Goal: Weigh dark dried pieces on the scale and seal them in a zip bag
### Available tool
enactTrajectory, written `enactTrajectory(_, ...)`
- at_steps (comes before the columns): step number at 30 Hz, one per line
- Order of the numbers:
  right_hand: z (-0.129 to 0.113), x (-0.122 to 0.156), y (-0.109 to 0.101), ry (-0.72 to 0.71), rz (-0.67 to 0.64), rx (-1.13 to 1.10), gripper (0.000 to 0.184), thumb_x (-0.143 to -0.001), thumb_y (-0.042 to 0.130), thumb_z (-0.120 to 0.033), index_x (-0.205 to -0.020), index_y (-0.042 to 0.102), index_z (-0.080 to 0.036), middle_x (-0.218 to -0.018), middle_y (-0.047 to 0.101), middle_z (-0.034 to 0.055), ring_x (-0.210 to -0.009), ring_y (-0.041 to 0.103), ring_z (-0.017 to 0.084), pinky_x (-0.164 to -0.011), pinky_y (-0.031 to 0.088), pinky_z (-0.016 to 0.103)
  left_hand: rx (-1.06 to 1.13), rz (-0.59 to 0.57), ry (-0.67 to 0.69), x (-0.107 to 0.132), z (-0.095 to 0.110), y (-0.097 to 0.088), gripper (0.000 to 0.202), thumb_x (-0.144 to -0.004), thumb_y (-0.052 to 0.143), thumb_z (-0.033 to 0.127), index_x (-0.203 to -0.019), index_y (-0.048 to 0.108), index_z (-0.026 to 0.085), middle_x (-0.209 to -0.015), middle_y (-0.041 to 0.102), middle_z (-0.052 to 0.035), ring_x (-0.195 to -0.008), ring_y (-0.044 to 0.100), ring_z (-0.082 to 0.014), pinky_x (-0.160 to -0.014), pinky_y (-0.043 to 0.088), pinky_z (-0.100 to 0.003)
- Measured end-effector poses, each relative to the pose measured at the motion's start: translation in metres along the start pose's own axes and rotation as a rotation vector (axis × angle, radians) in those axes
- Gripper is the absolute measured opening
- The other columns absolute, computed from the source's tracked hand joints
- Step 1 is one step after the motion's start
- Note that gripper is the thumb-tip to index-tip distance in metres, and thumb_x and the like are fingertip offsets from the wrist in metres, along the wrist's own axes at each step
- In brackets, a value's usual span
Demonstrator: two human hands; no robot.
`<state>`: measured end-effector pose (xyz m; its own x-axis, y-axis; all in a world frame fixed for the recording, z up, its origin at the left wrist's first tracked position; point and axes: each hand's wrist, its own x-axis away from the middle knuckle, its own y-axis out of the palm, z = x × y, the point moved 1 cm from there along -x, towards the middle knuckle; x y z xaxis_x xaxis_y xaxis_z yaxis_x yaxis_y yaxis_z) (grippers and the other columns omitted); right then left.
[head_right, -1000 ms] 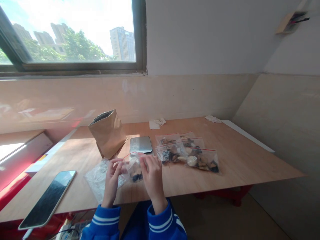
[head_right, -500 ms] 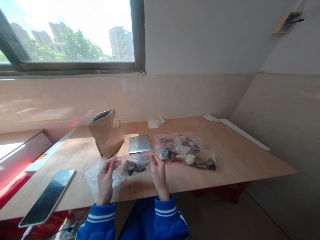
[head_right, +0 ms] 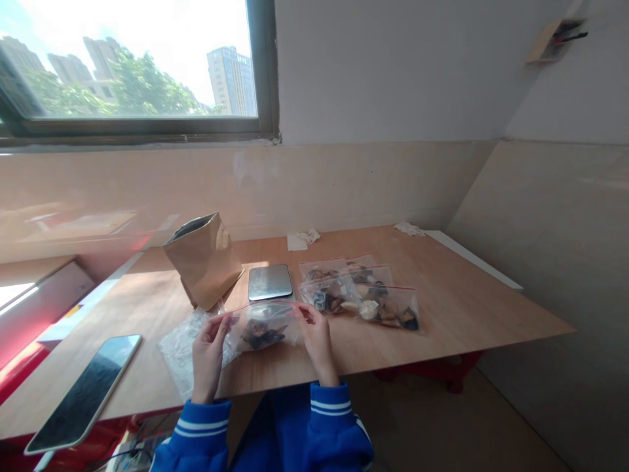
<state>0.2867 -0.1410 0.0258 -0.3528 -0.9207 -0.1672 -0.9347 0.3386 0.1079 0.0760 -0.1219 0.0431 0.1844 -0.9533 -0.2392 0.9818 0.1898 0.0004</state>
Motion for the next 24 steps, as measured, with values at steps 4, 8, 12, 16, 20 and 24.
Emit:
enactTrajectory(4, -0.005, 0.001, -0.002, -0.054, 0.023, 0.069, 0.042, -0.084, 0.056, -0.053, -0.098, 0.069, -0.016, -0.09, 0.073, 0.0095, -0.085, 0.066, 0.024, -0.081, 0.049, 0.036, -0.055, 0.019, 0.011, 0.001, -0.001, -0.004, 0.032, -0.078, 0.064, 0.047, -0.09, 0.068, 0.017, -0.087, 0.071, -0.0053, -0.087, 0.064, -0.0202, -0.082, 0.047, -0.032)
enactTrajectory(8, -0.009, 0.002, -0.004, -0.092, 0.025, 0.105, 0.042, -0.086, 0.053, -0.053, -0.097, 0.07, -0.016, -0.093, 0.073, 0.01, -0.086, 0.065, 0.024, -0.082, 0.048, 0.037, -0.11, 0.027, 0.004, -0.001, -0.003, -0.008, 0.034, -0.077, 0.065, 0.049, -0.09, 0.068, 0.018, -0.089, 0.071, -0.0055, -0.087, 0.063, -0.021, -0.082, 0.045, -0.032)
enactTrajectory(12, -0.01, 0.004, -0.002, -0.128, 0.07, 0.158, 0.04, -0.086, 0.054, -0.052, -0.093, 0.07, -0.016, -0.092, 0.073, 0.0102, -0.087, 0.066, 0.025, -0.079, 0.047, 0.036, -0.141, 0.044, 0.001, -0.001, 0.003, -0.008, 0.037, -0.077, 0.063, 0.053, -0.088, 0.067, 0.019, -0.089, 0.07, -0.0063, -0.087, 0.063, -0.0222, -0.078, 0.047, -0.033)
enactTrajectory(16, -0.009, 0.004, 0.001, -0.147, 0.118, 0.188, 0.037, -0.086, 0.054, -0.049, -0.09, 0.07, -0.016, -0.091, 0.073, 0.0087, -0.087, 0.065, 0.023, -0.079, 0.044, 0.034, -0.173, 0.071, -0.017, 0.003, 0.01, -0.003, 0.04, -0.076, 0.061, 0.057, -0.086, 0.065, 0.019, -0.088, 0.069, -0.007, -0.081, 0.063, -0.0228, -0.063, 0.047, -0.03)
enactTrajectory(20, -0.005, 0.004, 0.003, -0.124, 0.143, 0.149, 0.034, -0.085, 0.055, -0.048, -0.089, 0.068, -0.016, -0.089, 0.072, 0.0079, -0.085, 0.064, 0.022, -0.079, 0.044, 0.034, -0.181, 0.061, -0.015, 0.004, 0.007, 0.0, 0.039, -0.078, 0.06, 0.056, -0.089, 0.063, 0.019, -0.089, 0.068, -0.007, -0.082, 0.063, -0.0222, -0.066, 0.048, -0.031)
enactTrajectory(24, -0.002, 0.003, 0.003, -0.081, 0.111, 0.033, 0.033, -0.085, 0.056, -0.049, -0.086, 0.065, -0.017, -0.087, 0.071, 0.0062, -0.083, 0.063, 0.021, -0.079, 0.046, 0.033, -0.077, 0.008, 0.016, 0.002, 0.002, 0.001, 0.039, -0.079, 0.06, 0.054, -0.09, 0.062, 0.017, -0.086, 0.067, -0.006, -0.082, 0.064, -0.0203, -0.077, 0.049, -0.033)
